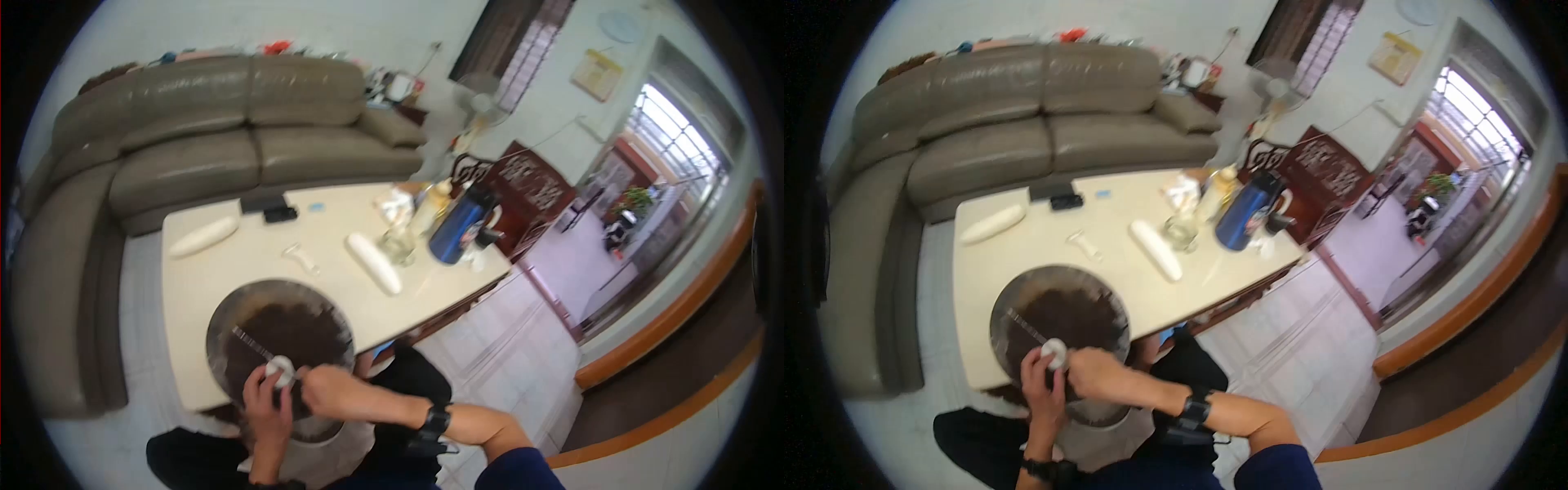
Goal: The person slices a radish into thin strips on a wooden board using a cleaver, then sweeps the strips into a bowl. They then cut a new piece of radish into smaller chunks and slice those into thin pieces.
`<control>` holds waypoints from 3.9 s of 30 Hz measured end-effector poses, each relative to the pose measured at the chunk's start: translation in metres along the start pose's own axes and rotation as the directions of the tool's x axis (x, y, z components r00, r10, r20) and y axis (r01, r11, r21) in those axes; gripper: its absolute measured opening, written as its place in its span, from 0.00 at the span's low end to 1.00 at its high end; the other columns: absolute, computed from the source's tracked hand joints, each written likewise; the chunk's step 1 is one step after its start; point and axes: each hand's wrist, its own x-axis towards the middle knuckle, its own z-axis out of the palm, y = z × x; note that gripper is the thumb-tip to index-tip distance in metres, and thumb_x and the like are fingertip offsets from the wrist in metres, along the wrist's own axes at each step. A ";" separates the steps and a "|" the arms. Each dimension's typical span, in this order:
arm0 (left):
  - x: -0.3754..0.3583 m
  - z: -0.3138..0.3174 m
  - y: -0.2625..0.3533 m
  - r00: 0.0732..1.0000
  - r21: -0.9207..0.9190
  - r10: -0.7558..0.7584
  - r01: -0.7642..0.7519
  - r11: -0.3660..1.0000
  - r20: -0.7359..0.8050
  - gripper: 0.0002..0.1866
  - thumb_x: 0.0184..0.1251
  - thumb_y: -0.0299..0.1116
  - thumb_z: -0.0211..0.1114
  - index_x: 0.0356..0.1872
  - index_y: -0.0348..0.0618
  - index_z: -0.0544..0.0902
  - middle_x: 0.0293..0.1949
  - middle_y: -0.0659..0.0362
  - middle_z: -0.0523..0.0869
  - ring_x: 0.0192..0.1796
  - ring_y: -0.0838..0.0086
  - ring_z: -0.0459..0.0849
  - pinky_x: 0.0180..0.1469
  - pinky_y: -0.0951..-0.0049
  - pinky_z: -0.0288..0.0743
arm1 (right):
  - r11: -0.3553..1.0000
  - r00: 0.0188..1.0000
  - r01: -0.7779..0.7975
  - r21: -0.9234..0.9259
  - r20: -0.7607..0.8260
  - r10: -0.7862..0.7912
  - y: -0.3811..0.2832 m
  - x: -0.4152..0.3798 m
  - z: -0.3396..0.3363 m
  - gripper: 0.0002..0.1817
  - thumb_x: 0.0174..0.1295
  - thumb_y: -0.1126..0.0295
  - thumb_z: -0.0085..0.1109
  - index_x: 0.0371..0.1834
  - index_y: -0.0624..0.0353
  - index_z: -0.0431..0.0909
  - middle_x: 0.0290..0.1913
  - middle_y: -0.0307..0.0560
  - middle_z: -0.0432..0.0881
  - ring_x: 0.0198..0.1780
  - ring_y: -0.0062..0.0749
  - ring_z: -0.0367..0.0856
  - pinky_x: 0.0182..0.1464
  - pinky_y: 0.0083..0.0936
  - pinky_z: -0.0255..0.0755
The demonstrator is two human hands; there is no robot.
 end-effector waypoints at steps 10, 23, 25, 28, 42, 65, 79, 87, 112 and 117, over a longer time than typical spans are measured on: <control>0.072 -0.054 0.042 0.976 0.100 0.218 -0.218 0.971 0.011 0.21 0.63 0.38 0.61 0.55 0.38 0.78 0.66 0.41 0.68 0.69 0.42 0.63 0.69 0.41 0.53 | 1.000 0.999 0.017 -0.014 -0.051 -0.018 0.002 -0.004 0.013 0.13 0.59 0.72 0.54 0.41 0.71 0.68 0.25 0.65 0.79 0.32 0.64 0.80 0.33 0.52 0.74; 0.075 -0.019 0.026 0.943 0.171 0.286 -0.315 0.934 0.171 0.09 0.56 0.33 0.58 0.34 0.40 0.81 0.57 0.46 0.72 0.71 0.41 0.58 0.70 0.31 0.43 | 0.999 0.997 0.019 -0.029 -0.077 -0.021 0.012 -0.006 0.035 0.10 0.59 0.76 0.52 0.40 0.73 0.70 0.27 0.66 0.81 0.33 0.62 0.82 0.34 0.50 0.76; 0.075 -0.015 0.026 0.954 0.164 0.262 -0.285 0.944 0.149 0.08 0.54 0.30 0.57 0.34 0.40 0.80 0.55 0.47 0.72 0.71 0.42 0.58 0.70 0.31 0.43 | 1.000 0.998 0.010 -0.026 -0.059 -0.012 0.007 -0.005 0.026 0.11 0.58 0.76 0.52 0.40 0.73 0.70 0.28 0.66 0.81 0.34 0.62 0.82 0.35 0.50 0.76; 0.076 -0.011 0.023 0.966 0.181 0.219 -0.242 0.953 0.137 0.08 0.58 0.31 0.54 0.33 0.40 0.79 0.55 0.47 0.72 0.71 0.42 0.58 0.70 0.32 0.43 | 1.000 0.999 0.020 -0.015 -0.037 -0.020 0.003 0.001 0.014 0.12 0.57 0.76 0.53 0.40 0.74 0.71 0.28 0.67 0.81 0.35 0.63 0.83 0.36 0.50 0.76; 0.065 -0.003 0.033 0.934 0.210 0.325 -0.351 0.912 0.150 0.09 0.55 0.32 0.55 0.32 0.38 0.79 0.54 0.45 0.72 0.69 0.41 0.61 0.70 0.29 0.44 | 0.999 0.992 -0.004 0.033 -0.124 0.008 0.029 -0.015 0.054 0.10 0.61 0.73 0.53 0.40 0.70 0.67 0.25 0.65 0.79 0.31 0.65 0.79 0.33 0.53 0.73; 0.054 0.007 0.008 0.966 0.155 0.232 -0.248 0.956 0.113 0.10 0.64 0.32 0.48 0.32 0.37 0.77 0.54 0.45 0.72 0.70 0.41 0.59 0.70 0.33 0.46 | 0.996 0.996 -0.080 0.028 -0.040 0.081 0.021 -0.005 0.051 0.11 0.57 0.75 0.55 0.39 0.72 0.70 0.29 0.67 0.80 0.34 0.63 0.82 0.36 0.50 0.76; 0.050 0.008 -0.005 0.978 0.154 0.177 -0.194 0.969 0.113 0.11 0.62 0.31 0.51 0.38 0.38 0.80 0.59 0.44 0.72 0.70 0.42 0.61 0.70 0.34 0.47 | 0.989 0.991 -0.129 -0.075 0.020 0.131 0.014 0.004 0.044 0.13 0.56 0.74 0.55 0.42 0.71 0.72 0.31 0.67 0.82 0.35 0.63 0.83 0.38 0.50 0.77; 0.051 0.010 -0.006 0.960 0.135 0.256 -0.241 0.961 -0.115 0.31 0.67 0.41 0.59 0.68 0.38 0.66 0.72 0.37 0.58 0.73 0.43 0.58 0.72 0.45 0.50 | 0.744 0.954 -0.301 0.596 0.176 0.244 0.058 0.011 0.022 0.12 0.65 0.69 0.52 0.26 0.67 0.74 0.20 0.48 0.80 0.17 0.27 0.77 0.18 0.27 0.71; 0.053 0.009 -0.030 0.899 -0.402 -0.432 0.371 0.837 -0.068 0.20 0.80 0.39 0.46 0.49 0.31 0.82 0.46 0.54 0.85 0.48 0.72 0.83 0.56 0.72 0.73 | 0.241 0.907 -0.266 0.934 0.157 0.392 0.097 0.049 -0.043 0.07 0.59 0.74 0.57 0.29 0.68 0.75 0.23 0.47 0.79 0.16 0.19 0.70 0.19 0.22 0.69; 0.049 0.011 -0.031 0.895 -0.394 -0.437 0.372 0.841 -0.088 0.18 0.79 0.37 0.49 0.46 0.32 0.83 0.42 0.54 0.85 0.46 0.73 0.83 0.54 0.73 0.74 | 0.316 0.902 -0.328 0.890 0.195 0.386 0.106 0.057 -0.046 0.07 0.59 0.74 0.58 0.28 0.68 0.76 0.22 0.45 0.78 0.16 0.20 0.70 0.19 0.21 0.69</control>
